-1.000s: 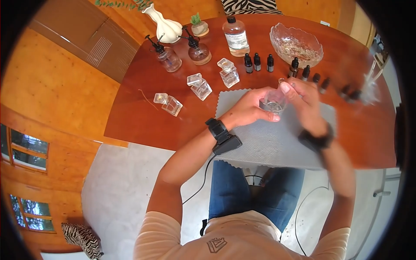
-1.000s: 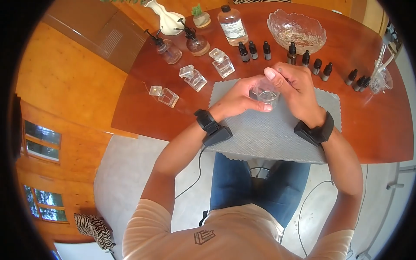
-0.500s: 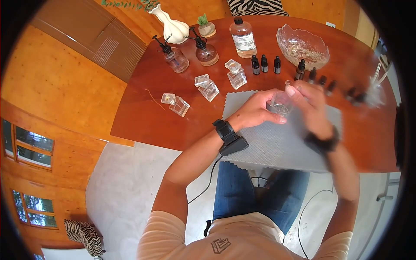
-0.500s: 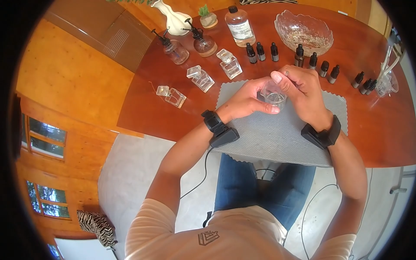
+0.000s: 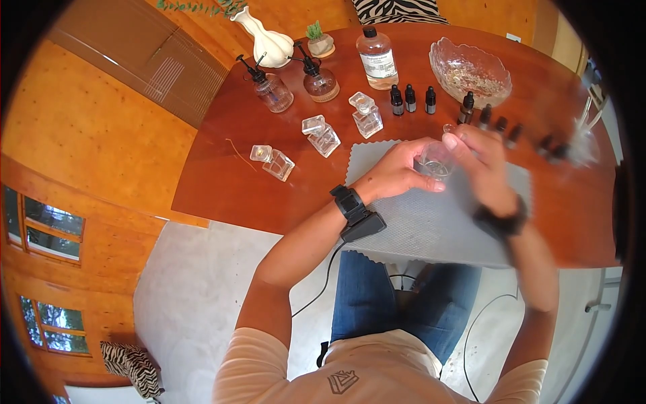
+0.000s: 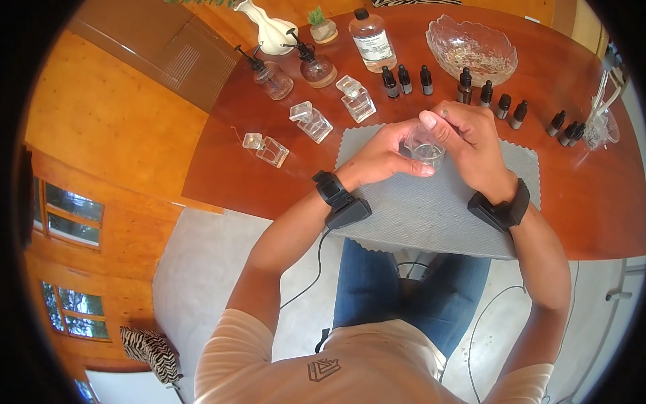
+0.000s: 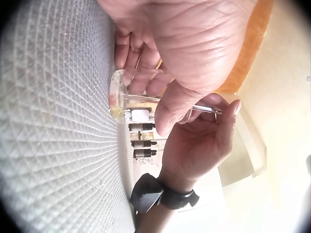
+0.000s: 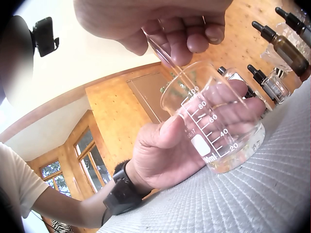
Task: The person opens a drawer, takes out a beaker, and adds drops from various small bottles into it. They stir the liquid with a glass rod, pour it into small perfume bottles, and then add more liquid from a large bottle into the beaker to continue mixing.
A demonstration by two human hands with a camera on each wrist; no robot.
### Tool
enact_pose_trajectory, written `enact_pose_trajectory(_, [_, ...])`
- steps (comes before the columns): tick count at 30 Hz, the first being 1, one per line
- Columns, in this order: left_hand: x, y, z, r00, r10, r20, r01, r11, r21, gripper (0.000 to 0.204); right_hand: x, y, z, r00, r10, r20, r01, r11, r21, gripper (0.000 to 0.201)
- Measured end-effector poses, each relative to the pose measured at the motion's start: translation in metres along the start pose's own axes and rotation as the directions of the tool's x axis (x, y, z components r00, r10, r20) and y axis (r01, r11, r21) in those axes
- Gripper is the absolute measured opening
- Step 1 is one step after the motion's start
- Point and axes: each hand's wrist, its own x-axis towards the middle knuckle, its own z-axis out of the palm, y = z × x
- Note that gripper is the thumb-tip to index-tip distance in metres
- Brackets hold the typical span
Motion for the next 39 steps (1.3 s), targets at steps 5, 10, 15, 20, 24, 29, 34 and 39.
enact_pose_trajectory(5, [0.000, 0.001, 0.000, 1.000, 0.010, -0.005, -0.010, 1.000, 0.024, 0.061, 0.000, 0.002, 0.001, 1.000, -0.008, -0.003, 0.008, 1.000, 0.009, 0.033])
enact_pose_trajectory(10, [-0.001, 0.002, 0.000, 1.000, 0.017, -0.007, -0.017, 1.000, 0.023, 0.061, 0.000, 0.003, 0.001, 1.000, -0.006, 0.002, 0.006, 1.000, 0.025, 0.032])
enact_pose_trajectory(15, [-0.001, 0.001, 0.000, 1.000, 0.013, -0.004, -0.013, 0.998, 0.062, 0.060, -0.001, 0.004, 0.003, 1.000, 0.012, 0.003, -0.012, 0.999, 0.041, 0.032])
enact_pose_trajectory(20, [0.000, 0.001, 0.000, 1.000, 0.011, 0.002, -0.011, 0.999, 0.048, 0.062, -0.001, 0.004, 0.002, 1.000, 0.024, 0.003, -0.024, 0.999, 0.027, 0.031])
enact_pose_trajectory(24, [0.000, 0.002, 0.000, 1.000, 0.017, 0.010, -0.017, 0.999, 0.028, 0.064, -0.001, 0.005, 0.003, 0.999, 0.008, -0.048, -0.006, 0.999, 0.036, 0.032])
enact_pose_trajectory(29, [-0.001, 0.004, 0.000, 1.000, 0.013, 0.014, -0.014, 0.999, 0.043, 0.065, 0.000, 0.009, 0.003, 0.998, -0.007, -0.067, 0.008, 1.000, 0.009, 0.035])
enact_pose_trajectory(34, [-0.001, 0.006, -0.001, 0.999, -0.008, 0.033, 0.007, 1.000, 0.028, 0.065, -0.003, 0.012, 0.001, 0.996, 0.076, 0.038, -0.079, 0.994, 0.081, 0.042])
enact_pose_trajectory(39, [-0.001, 0.005, 0.001, 1.000, 0.006, 0.014, -0.006, 1.000, 0.020, 0.063, -0.001, 0.017, 0.006, 0.994, 0.031, -0.103, -0.024, 0.998, 0.063, 0.046])
